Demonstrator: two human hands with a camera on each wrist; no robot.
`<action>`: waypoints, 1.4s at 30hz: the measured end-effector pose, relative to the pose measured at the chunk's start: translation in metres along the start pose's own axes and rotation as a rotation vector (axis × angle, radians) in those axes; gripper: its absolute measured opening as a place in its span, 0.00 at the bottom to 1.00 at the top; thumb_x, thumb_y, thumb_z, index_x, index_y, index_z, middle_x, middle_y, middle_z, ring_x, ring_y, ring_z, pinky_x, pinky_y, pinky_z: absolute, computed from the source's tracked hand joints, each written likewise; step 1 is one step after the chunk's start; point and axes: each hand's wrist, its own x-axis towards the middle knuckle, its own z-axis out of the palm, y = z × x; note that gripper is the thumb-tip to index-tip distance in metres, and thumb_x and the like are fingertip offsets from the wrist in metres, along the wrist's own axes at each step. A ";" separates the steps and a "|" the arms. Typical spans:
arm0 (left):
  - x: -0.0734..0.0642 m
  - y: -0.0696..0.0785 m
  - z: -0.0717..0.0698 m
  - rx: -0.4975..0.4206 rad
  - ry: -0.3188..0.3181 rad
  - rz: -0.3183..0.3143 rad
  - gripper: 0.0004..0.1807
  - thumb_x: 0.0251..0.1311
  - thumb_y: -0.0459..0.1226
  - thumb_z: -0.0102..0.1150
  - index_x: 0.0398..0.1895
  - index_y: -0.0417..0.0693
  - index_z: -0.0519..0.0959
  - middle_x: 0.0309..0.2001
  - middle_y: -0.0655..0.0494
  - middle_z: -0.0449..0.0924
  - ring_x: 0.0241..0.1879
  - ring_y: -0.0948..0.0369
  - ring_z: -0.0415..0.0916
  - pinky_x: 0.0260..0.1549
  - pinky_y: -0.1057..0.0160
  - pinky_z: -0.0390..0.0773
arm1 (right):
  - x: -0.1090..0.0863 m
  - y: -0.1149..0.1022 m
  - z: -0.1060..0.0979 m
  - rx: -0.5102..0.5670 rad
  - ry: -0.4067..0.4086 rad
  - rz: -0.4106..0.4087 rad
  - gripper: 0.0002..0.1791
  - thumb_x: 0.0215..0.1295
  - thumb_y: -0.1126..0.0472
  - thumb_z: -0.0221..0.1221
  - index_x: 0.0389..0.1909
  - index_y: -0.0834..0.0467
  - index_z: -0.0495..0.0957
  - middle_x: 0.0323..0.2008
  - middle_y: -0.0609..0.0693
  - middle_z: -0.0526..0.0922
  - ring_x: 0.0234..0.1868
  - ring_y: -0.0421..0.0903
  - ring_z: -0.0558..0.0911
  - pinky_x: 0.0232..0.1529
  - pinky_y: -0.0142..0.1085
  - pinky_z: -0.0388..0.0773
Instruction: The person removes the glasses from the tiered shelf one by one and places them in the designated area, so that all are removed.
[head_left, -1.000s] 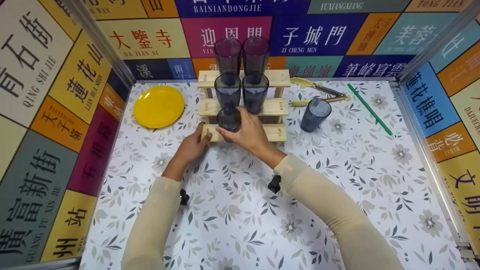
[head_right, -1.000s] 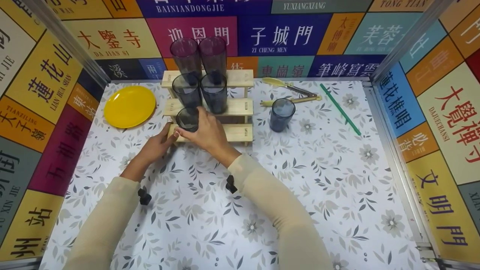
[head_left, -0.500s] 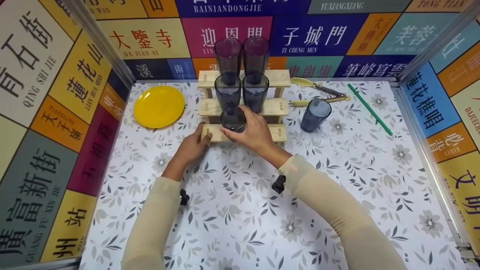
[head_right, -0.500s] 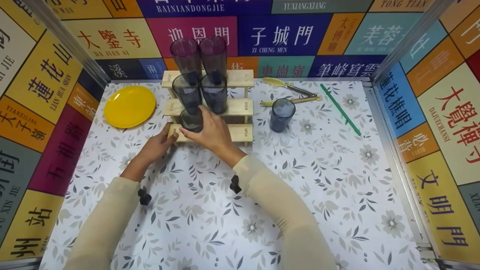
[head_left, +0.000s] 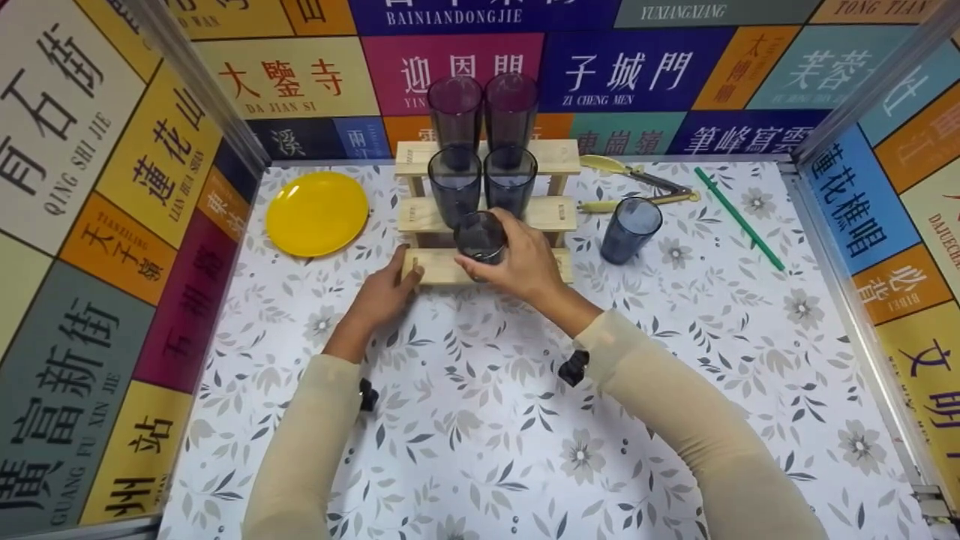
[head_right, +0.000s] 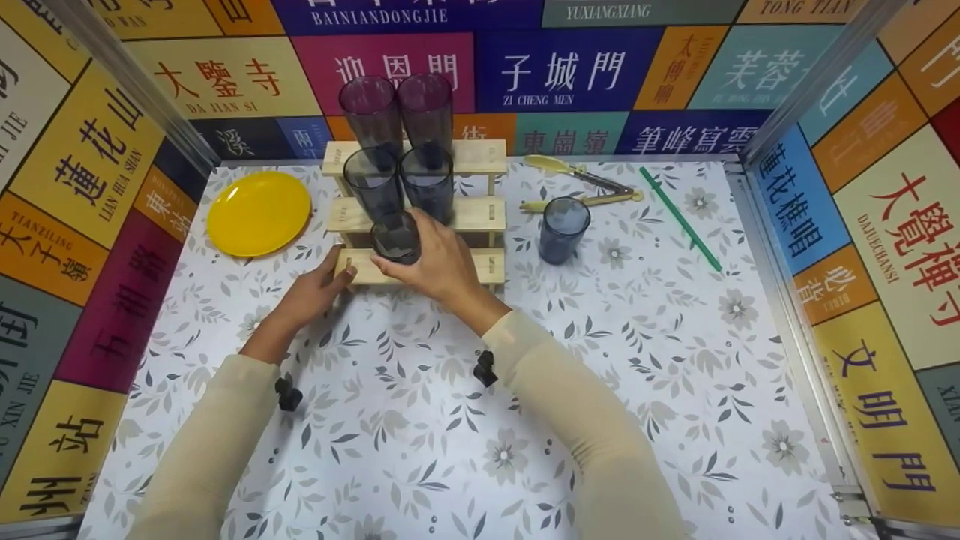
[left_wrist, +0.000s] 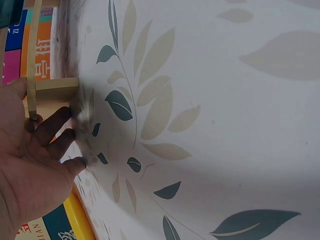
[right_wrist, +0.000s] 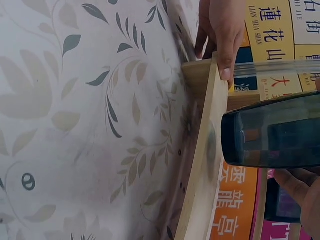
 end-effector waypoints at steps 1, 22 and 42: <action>0.000 0.000 0.000 -0.003 -0.001 -0.006 0.48 0.83 0.69 0.42 0.94 0.58 0.44 0.87 0.39 0.61 0.83 0.37 0.65 0.82 0.37 0.63 | -0.001 0.001 -0.002 0.004 0.004 0.000 0.46 0.59 0.34 0.80 0.68 0.60 0.80 0.50 0.59 0.92 0.48 0.58 0.92 0.51 0.53 0.88; -0.001 0.000 0.000 -0.009 0.003 -0.015 0.48 0.83 0.69 0.44 0.94 0.60 0.45 0.85 0.38 0.63 0.80 0.37 0.69 0.81 0.36 0.65 | -0.014 0.026 -0.047 0.027 -0.032 0.000 0.46 0.57 0.37 0.82 0.70 0.57 0.80 0.53 0.57 0.93 0.52 0.59 0.92 0.53 0.56 0.87; 0.000 0.002 -0.002 0.005 0.002 0.010 0.46 0.84 0.66 0.44 0.94 0.57 0.46 0.81 0.32 0.69 0.75 0.35 0.74 0.78 0.36 0.69 | -0.032 0.053 -0.088 0.048 -0.046 0.038 0.49 0.55 0.44 0.85 0.73 0.61 0.78 0.55 0.61 0.92 0.51 0.61 0.92 0.50 0.58 0.88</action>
